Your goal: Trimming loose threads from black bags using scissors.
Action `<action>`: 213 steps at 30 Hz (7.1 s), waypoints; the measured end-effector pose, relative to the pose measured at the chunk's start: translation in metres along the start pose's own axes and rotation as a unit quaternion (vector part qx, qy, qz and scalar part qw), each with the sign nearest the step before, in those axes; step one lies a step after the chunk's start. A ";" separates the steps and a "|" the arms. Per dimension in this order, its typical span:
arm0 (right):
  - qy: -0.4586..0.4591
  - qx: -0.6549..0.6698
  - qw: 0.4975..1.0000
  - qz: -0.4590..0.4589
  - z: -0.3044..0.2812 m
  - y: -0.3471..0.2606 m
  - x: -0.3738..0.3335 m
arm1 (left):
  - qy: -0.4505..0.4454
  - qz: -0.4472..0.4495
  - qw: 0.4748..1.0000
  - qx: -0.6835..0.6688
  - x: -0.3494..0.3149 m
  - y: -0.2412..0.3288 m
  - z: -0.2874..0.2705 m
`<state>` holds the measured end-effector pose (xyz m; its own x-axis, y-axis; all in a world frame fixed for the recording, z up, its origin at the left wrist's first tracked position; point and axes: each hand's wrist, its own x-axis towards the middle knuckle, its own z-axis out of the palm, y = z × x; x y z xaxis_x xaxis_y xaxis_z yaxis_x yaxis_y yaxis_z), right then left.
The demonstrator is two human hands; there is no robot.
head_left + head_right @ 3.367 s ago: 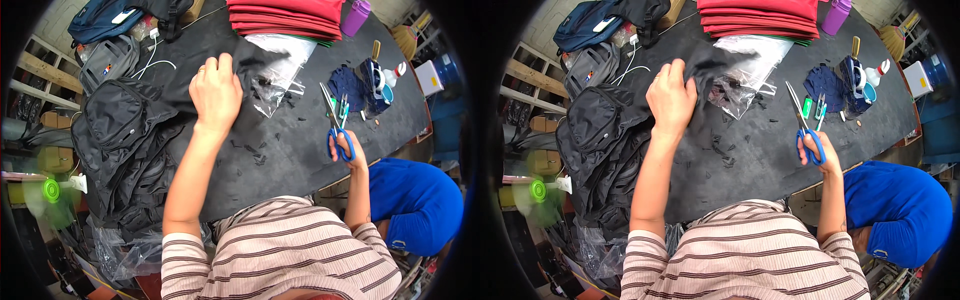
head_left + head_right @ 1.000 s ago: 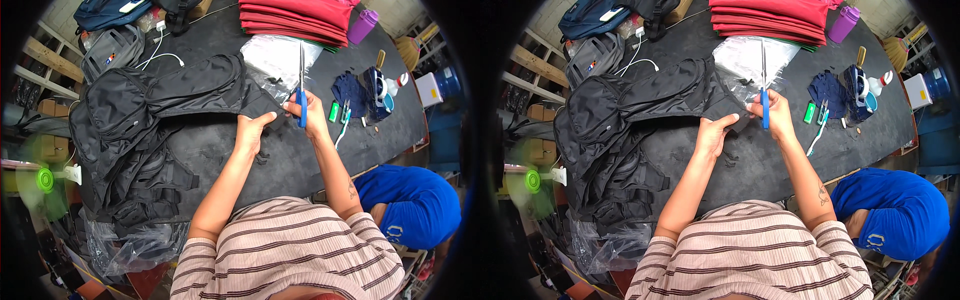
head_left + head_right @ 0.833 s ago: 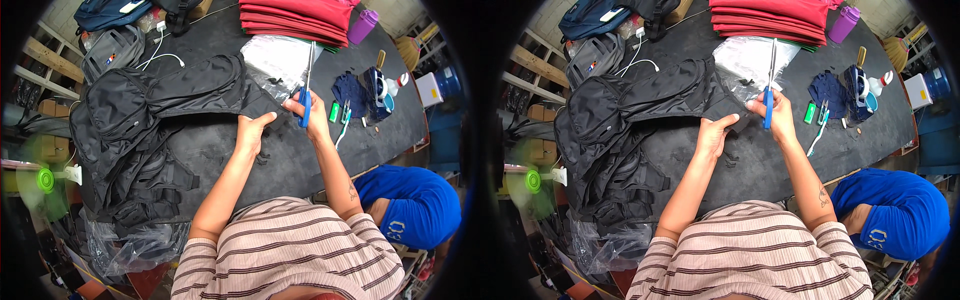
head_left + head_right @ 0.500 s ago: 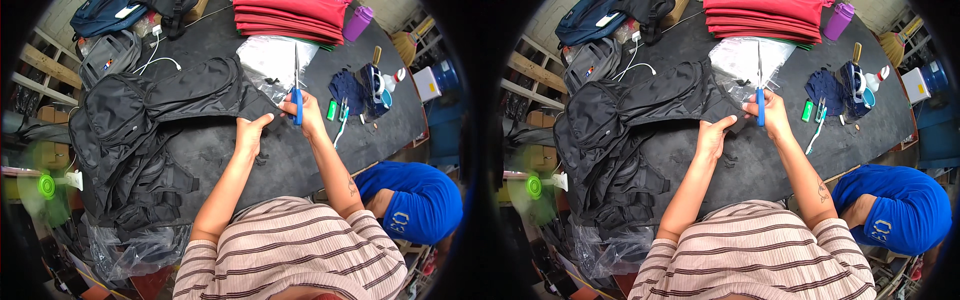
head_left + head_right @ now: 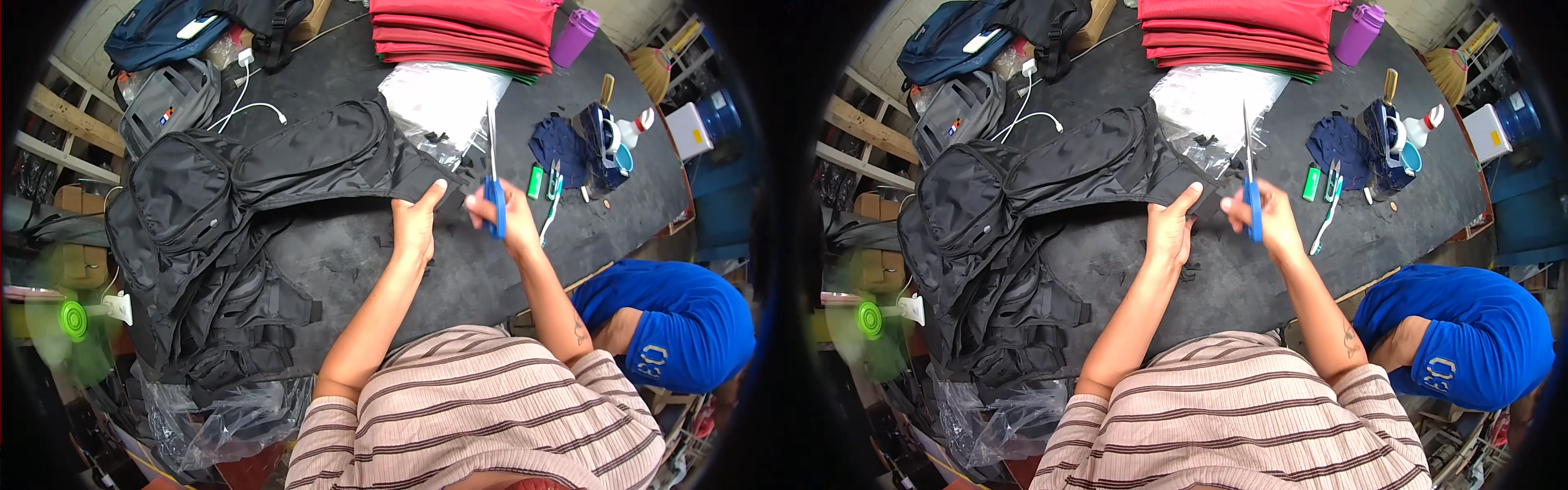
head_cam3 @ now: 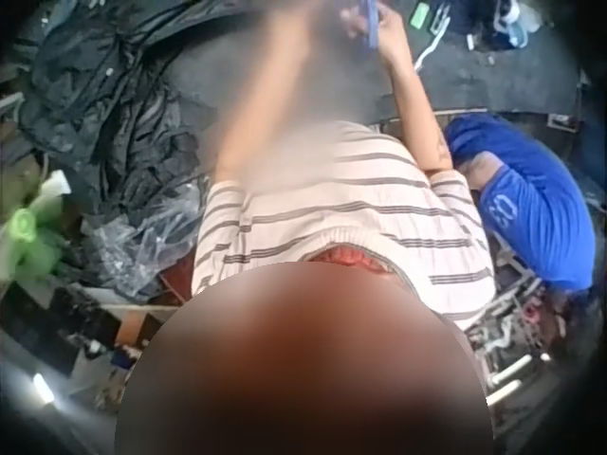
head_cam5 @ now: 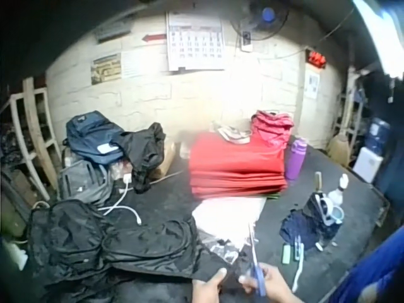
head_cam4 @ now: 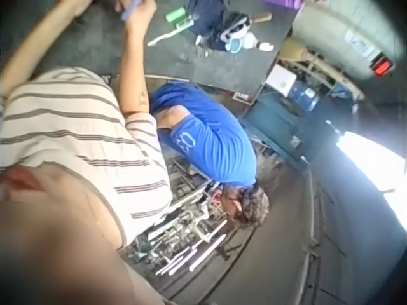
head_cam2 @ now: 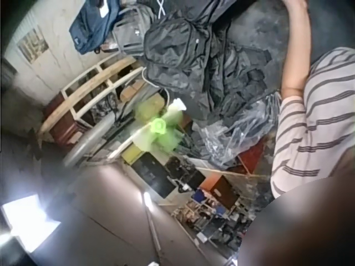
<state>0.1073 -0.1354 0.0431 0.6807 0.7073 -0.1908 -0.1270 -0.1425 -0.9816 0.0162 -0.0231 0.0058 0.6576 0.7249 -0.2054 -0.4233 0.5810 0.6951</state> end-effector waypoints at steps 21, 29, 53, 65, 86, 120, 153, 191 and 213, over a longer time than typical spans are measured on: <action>-0.198 0.034 0.972 0.126 -0.027 0.028 -0.048 | 0.007 0.051 0.998 0.046 0.000 -0.001 -0.004; -0.120 -0.015 0.983 0.142 -0.002 0.020 -0.058 | 0.033 0.070 0.995 0.066 -0.002 -0.002 -0.002; -0.037 -0.058 0.983 0.168 0.017 0.015 -0.062 | 0.029 0.066 0.995 0.068 -0.002 -0.002 -0.005; -0.007 0.021 0.995 0.098 0.008 0.016 -0.038 | 0.004 0.047 0.997 0.055 -0.008 0.010 -0.013; -0.228 -0.003 0.974 0.010 0.002 -0.013 -0.019 | -0.133 -0.070 0.960 0.237 -0.038 0.074 -0.053; -0.362 -0.206 0.887 0.201 -0.008 -0.030 -0.020 | -0.160 -0.152 0.960 0.173 -0.032 0.094 -0.056; -0.081 -0.453 0.801 -0.383 -0.007 0.027 0.116 | 0.121 0.496 0.765 0.393 -0.029 0.216 0.002; -0.124 -0.282 0.858 -0.412 0.054 0.022 0.049 | -0.048 0.292 0.691 0.659 0.113 0.045 -0.069; -0.076 -0.547 0.778 -0.299 0.023 0.069 0.054 | -0.156 -0.089 0.984 -0.001 0.161 0.125 -0.010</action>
<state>0.1191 -0.0910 -0.0353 0.2783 0.9356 0.2172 0.9264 -0.2018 -0.3179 0.0629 0.1701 0.0528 0.8801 0.4638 -0.1019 -0.2858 0.6888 0.6662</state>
